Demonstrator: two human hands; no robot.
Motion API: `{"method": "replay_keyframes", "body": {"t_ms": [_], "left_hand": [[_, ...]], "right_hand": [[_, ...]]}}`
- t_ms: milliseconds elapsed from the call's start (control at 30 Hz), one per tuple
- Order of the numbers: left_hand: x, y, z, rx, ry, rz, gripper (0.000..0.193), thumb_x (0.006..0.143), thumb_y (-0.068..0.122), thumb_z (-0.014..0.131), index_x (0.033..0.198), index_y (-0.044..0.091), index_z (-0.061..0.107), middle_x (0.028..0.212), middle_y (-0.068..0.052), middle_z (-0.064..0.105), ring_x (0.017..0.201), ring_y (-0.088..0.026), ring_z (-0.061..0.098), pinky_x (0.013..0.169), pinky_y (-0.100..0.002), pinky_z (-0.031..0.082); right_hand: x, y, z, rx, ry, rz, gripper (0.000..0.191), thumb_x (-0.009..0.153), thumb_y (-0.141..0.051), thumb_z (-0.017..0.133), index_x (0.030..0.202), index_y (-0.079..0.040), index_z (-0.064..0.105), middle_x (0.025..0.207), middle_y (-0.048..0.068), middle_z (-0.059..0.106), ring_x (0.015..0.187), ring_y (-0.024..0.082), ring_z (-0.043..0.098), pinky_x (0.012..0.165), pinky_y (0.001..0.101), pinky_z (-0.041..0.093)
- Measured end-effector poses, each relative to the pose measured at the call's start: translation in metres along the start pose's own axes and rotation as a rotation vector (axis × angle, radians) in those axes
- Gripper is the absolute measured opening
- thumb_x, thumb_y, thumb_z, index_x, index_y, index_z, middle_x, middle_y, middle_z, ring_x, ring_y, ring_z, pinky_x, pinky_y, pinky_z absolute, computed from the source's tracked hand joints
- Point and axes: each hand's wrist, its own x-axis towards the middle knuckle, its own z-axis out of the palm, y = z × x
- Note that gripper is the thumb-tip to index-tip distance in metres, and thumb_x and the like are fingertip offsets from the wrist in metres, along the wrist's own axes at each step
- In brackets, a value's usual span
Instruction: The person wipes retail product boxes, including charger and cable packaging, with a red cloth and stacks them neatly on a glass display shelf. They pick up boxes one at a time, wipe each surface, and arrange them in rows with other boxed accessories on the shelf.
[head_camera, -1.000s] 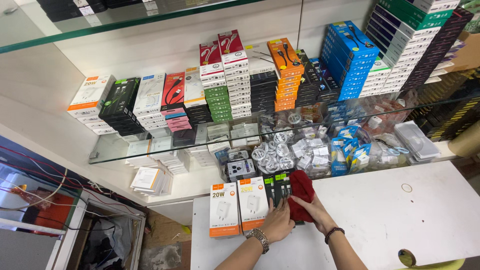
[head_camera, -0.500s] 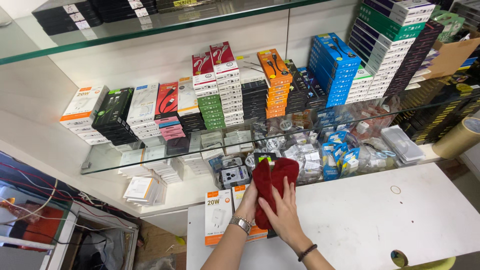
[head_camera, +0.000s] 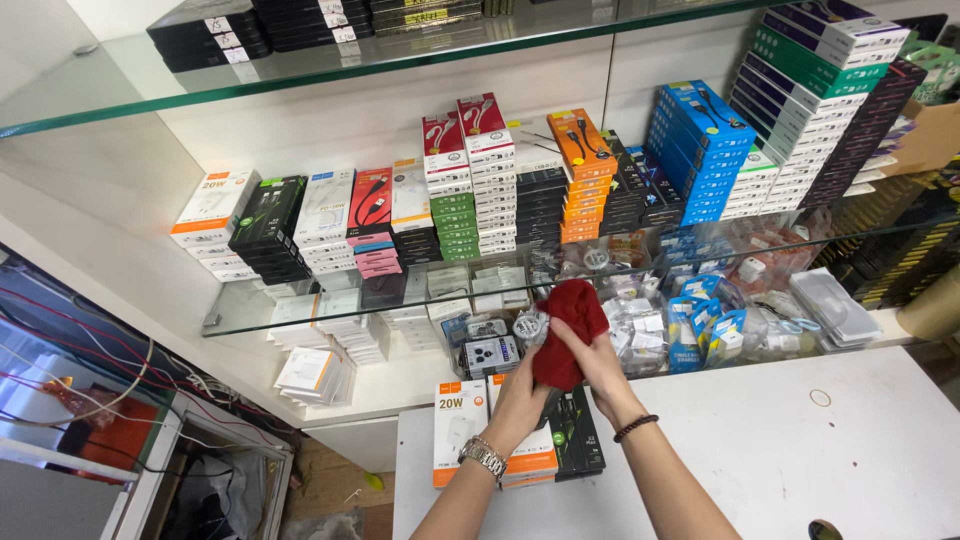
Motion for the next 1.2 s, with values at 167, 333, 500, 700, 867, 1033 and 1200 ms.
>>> {"method": "replay_keyframes", "body": {"t_ms": [167,333,500,700,867,1033,1200], "left_hand": [[0.005,0.009,-0.007,0.027,0.036,-0.082,0.041,0.1,0.02,0.061,0.136,0.001,0.054,0.123,-0.019,0.064,0.117,-0.035,0.063,0.099,-0.038,0.048],[0.021,0.009,-0.005,-0.061,0.257,0.01,0.037,0.104,0.024,0.062,0.133,0.001,0.061,0.139,-0.015,0.052,0.128,-0.032,0.054,0.105,-0.039,0.044],[0.042,0.004,-0.019,-0.815,0.447,-0.447,0.047,0.102,0.036,0.056,0.139,0.006,0.057,0.129,-0.005,0.067,0.119,-0.02,0.063,0.103,-0.037,0.048],[0.038,-0.004,-0.046,-1.005,0.521,-0.575,0.058,0.096,0.041,0.053,0.144,0.011,0.044,0.128,-0.012,0.065,0.117,-0.03,0.064,0.1,-0.052,0.051],[0.034,0.011,-0.006,-1.166,0.307,-0.54,0.077,0.099,0.063,0.042,0.159,0.015,0.033,0.16,0.0,0.042,0.144,-0.011,0.039,0.121,-0.035,0.022],[0.052,0.017,-0.044,-1.181,0.219,-0.508,0.08,0.098,0.055,0.051,0.159,0.009,0.029,0.16,-0.01,0.043,0.143,-0.024,0.048,0.12,-0.043,0.036],[0.047,0.012,-0.057,-0.877,0.251,-0.536,0.072,0.098,0.05,0.052,0.151,0.001,0.047,0.146,-0.019,0.058,0.135,-0.028,0.055,0.11,-0.042,0.046]], "right_hand": [[0.013,-0.001,0.0,-0.017,-0.108,-0.028,0.054,0.084,-0.02,0.076,0.133,-0.01,0.058,0.117,0.004,0.071,0.1,0.016,0.069,0.081,0.0332,0.058],[0.024,0.008,-0.001,0.247,0.014,-0.058,0.045,0.092,-0.023,0.072,0.133,-0.006,0.061,0.112,0.006,0.071,0.096,0.02,0.068,0.077,0.0349,0.057],[-0.009,0.043,0.014,-0.215,-0.089,-0.275,0.046,0.092,-0.023,0.073,0.133,-0.005,0.062,0.119,0.006,0.075,0.105,0.017,0.068,0.089,0.0314,0.055],[-0.028,0.007,-0.007,-0.764,-0.038,-0.151,0.056,0.086,-0.035,0.071,0.134,-0.008,0.061,0.118,0.012,0.077,0.109,0.023,0.076,0.093,0.0327,0.057],[-0.008,-0.006,0.047,-0.982,-0.028,-0.45,0.059,0.093,-0.037,0.07,0.142,-0.006,0.055,0.154,0.028,0.036,0.14,0.043,0.039,0.112,0.0417,0.036],[-0.046,0.02,0.046,-0.964,-0.169,-0.673,0.06,0.095,-0.023,0.067,0.147,0.0,0.046,0.162,0.027,0.027,0.148,0.046,0.029,0.118,0.0432,0.027],[-0.058,0.026,0.021,-0.68,-0.179,-0.491,0.065,0.087,-0.012,0.064,0.15,-0.008,0.047,0.163,0.017,0.037,0.147,0.029,0.04,0.117,0.0365,0.034]]}}
